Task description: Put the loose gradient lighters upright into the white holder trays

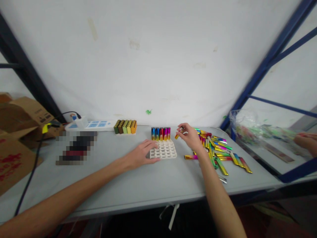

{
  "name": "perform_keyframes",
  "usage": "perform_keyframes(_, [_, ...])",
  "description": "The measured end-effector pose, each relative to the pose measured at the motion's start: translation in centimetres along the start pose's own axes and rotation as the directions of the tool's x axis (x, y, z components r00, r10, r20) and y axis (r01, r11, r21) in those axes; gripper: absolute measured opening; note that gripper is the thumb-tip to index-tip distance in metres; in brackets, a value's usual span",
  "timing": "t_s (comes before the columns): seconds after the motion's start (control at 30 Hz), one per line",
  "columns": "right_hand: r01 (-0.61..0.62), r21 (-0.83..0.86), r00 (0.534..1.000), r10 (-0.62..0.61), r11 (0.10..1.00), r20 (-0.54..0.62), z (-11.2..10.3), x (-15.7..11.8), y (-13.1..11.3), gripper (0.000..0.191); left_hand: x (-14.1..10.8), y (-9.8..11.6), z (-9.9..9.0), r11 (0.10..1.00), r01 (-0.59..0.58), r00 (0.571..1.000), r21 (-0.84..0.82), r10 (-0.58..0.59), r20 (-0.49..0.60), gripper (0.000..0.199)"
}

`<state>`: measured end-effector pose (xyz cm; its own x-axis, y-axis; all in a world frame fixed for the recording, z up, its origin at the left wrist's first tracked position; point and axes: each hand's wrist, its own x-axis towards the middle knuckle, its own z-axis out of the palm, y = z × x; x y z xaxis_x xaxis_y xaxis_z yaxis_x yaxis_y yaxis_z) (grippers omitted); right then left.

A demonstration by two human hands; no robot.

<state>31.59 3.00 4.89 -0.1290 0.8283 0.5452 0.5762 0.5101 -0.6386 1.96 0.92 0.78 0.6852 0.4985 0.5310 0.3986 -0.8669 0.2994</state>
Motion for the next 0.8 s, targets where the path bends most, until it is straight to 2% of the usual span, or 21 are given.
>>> perform_keyframes(0.13, [-0.05, 0.232, 0.998, 0.043, 0.971, 0.036, 0.3, 0.0, -0.1, 0.037, -0.1, 0.0, 0.1, 0.999, -0.034, 0.999, 0.019, 0.034, 0.015, 0.036])
perform_keyframes(0.23, [-0.043, 0.282, 0.997, 0.023, 0.959, 0.075, 0.4, 0.0, -0.1, 0.035, -0.1, 0.2, 0.4, 0.998, -0.057, 0.998, 0.029, 0.056, 0.033, 0.037])
perform_keyframes(0.37, [-0.029, 0.257, 0.993, -0.003, 0.966, 0.121, 0.8, 0.0, 0.0, 0.033, -0.1, 0.6, 0.8, 0.997, -0.07, 0.995, 0.024, 0.068, 0.067, 0.038])
perform_keyframes(0.5, [0.016, 0.164, 0.988, -0.041, 0.986, 0.15, 1.1, 0.0, 0.7, 0.03, -0.2, 0.7, 0.8, 0.996, -0.075, 0.992, 0.04, 0.071, 0.103, 0.04])
perform_keyframes(0.67, [0.05, 0.129, 0.989, -0.068, 0.99, 0.134, 1.1, -0.1, 1.4, 0.029, -0.4, 0.8, 0.7, 0.988, -0.097, 0.984, 0.121, 0.077, 0.161, 0.039])
perform_keyframes(0.8, [0.058, 0.093, 0.987, -0.071, 0.994, 0.142, 0.8, -0.1, 1.0, 0.029, -0.5, 1.1, 0.8, 0.984, -0.104, 0.981, 0.142, 0.078, 0.175, 0.042])
